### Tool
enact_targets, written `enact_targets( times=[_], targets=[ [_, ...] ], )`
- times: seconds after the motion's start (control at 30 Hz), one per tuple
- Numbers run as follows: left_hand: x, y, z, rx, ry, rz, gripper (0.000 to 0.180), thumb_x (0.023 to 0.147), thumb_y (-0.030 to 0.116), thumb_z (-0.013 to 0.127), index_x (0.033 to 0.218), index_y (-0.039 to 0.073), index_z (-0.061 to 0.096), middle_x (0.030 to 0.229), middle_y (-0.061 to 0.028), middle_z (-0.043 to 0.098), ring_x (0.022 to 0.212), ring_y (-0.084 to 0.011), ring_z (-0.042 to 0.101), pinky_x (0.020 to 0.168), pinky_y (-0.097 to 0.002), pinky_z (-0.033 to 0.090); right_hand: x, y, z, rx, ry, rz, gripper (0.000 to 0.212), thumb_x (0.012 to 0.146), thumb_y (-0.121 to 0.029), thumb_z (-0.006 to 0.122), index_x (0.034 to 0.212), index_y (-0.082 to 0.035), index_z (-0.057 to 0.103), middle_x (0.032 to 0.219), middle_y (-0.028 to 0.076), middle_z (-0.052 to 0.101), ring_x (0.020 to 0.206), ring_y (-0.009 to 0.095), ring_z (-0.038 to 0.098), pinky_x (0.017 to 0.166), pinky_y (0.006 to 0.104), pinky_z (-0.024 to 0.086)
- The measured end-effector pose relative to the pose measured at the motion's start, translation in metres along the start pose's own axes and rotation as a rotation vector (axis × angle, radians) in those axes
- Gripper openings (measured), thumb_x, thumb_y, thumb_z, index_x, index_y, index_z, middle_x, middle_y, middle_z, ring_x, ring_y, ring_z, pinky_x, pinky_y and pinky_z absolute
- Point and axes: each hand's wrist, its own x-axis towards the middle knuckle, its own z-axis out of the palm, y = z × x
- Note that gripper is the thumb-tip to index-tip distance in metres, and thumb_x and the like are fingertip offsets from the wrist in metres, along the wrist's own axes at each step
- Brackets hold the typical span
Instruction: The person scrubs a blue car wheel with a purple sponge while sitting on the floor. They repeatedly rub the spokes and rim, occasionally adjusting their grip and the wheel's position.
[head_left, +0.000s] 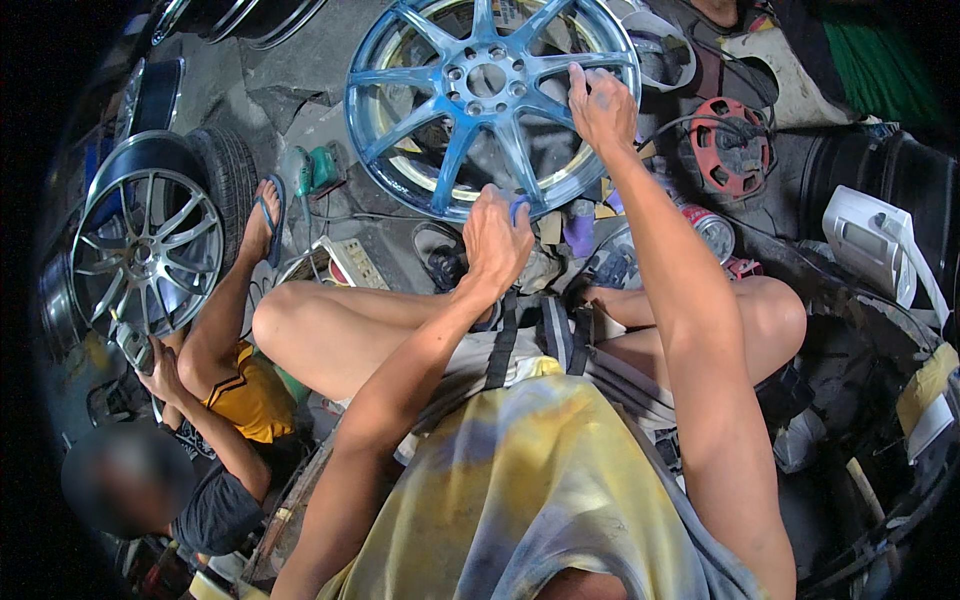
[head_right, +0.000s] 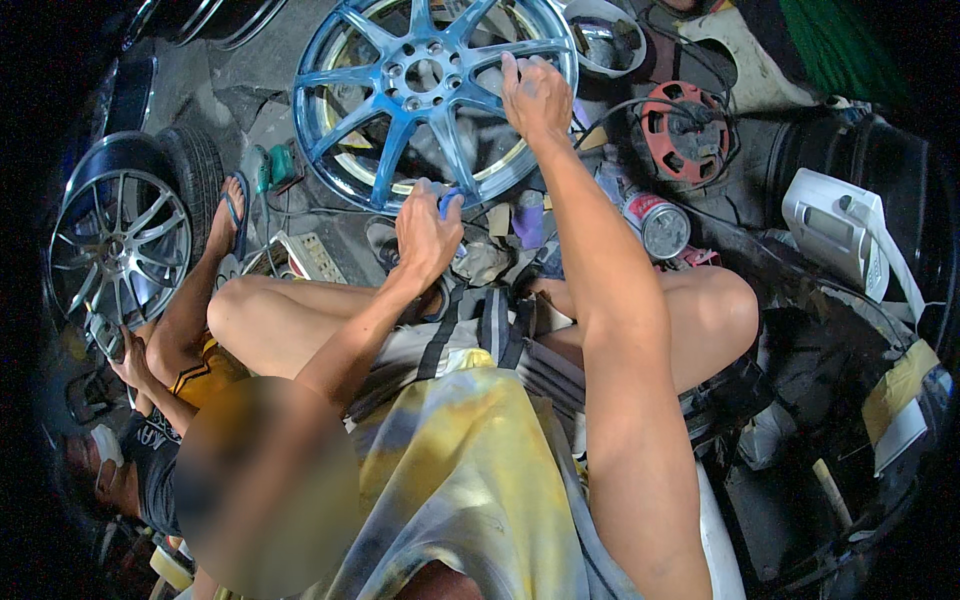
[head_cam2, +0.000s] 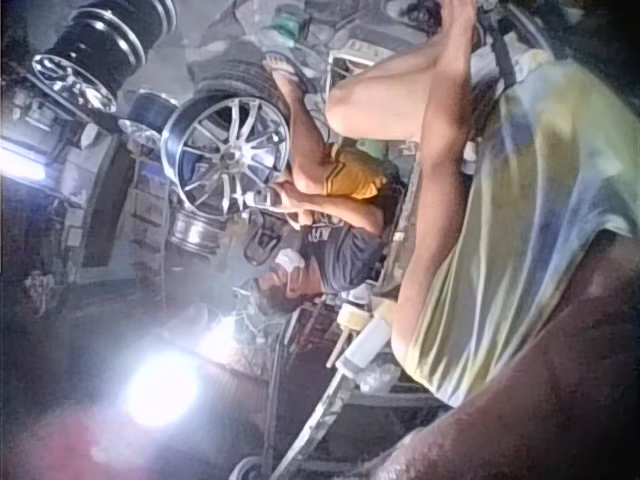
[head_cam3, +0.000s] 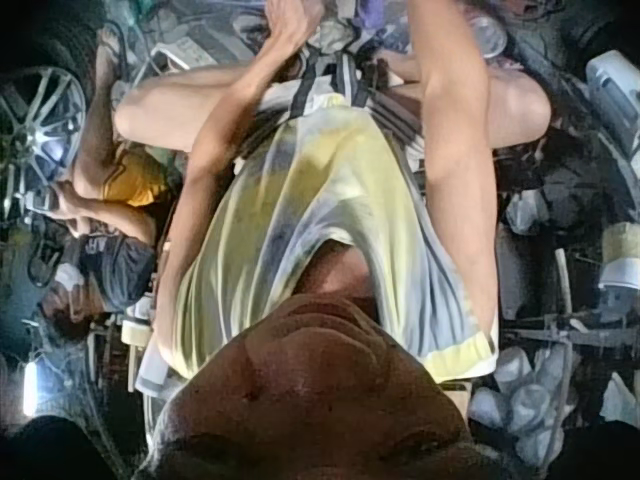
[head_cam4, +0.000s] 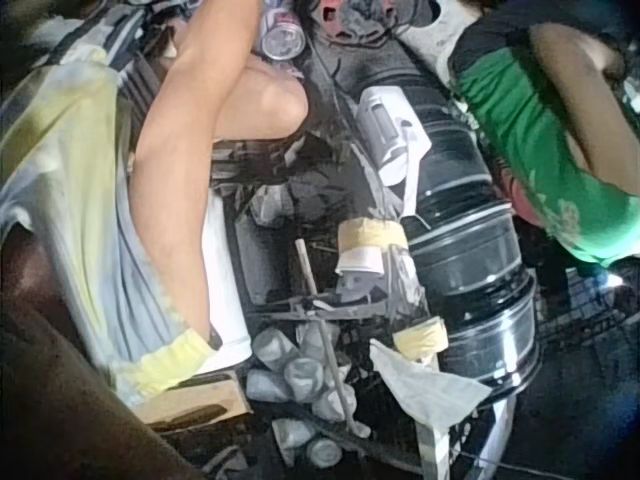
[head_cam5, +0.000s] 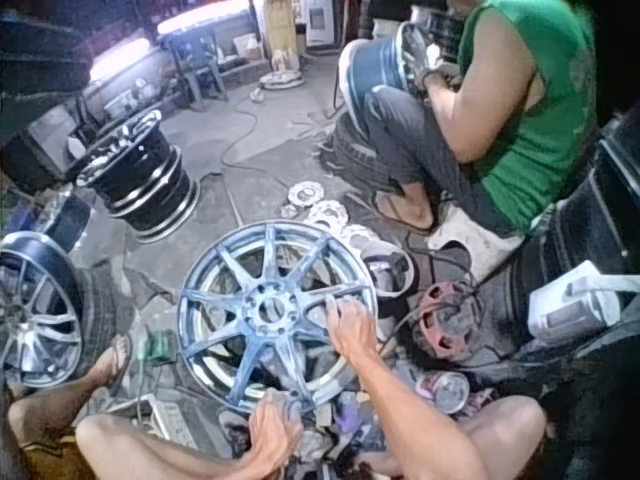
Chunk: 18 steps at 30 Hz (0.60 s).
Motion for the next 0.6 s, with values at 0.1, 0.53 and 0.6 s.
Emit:
enact_targets(
  times=[0.1,0.53,0.6],
  targets=[
    [0.008,-0.002,-0.006,-0.046,0.035,0.024,0.019,0.090,0.013,0.070,0.087,-0.005,0.066,0.094,-0.0253,0.063,0.091,-0.0471,0.064,0.077,-0.0535,0.051,0.000,0.001,0.000,0.024,0.006,0.003,0.047,0.104,-0.040,0.054,0.089,-0.001,0.075,0.099,0.023,0.072,0.094,0.045,0.068,0.085,0.0522,0.053],
    [0.029,-0.016,-0.025,-0.057,-0.123,0.067,0.025,0.093,0.017,0.071,0.106,-0.005,0.070,0.101,-0.0286,0.066,0.094,-0.0492,0.065,0.082,-0.0536,0.052,0.000,0.001,0.004,0.017,0.004,0.061,0.048,0.104,-0.043,0.053,0.093,-0.002,0.075,0.103,0.022,0.072,0.097,0.046,0.067,0.088,0.0526,0.052],
    [0.022,-0.009,-0.019,-0.037,-0.121,0.079,0.026,0.093,0.017,0.070,0.106,-0.006,0.070,0.103,-0.0298,0.063,0.092,-0.0500,0.065,0.082,-0.0542,0.052,0.000,0.000,0.003,0.002,-0.002,0.049,0.048,0.104,-0.042,0.053,0.090,-0.002,0.076,0.100,0.021,0.072,0.095,0.044,0.068,0.087,0.0522,0.053]
  ],
)
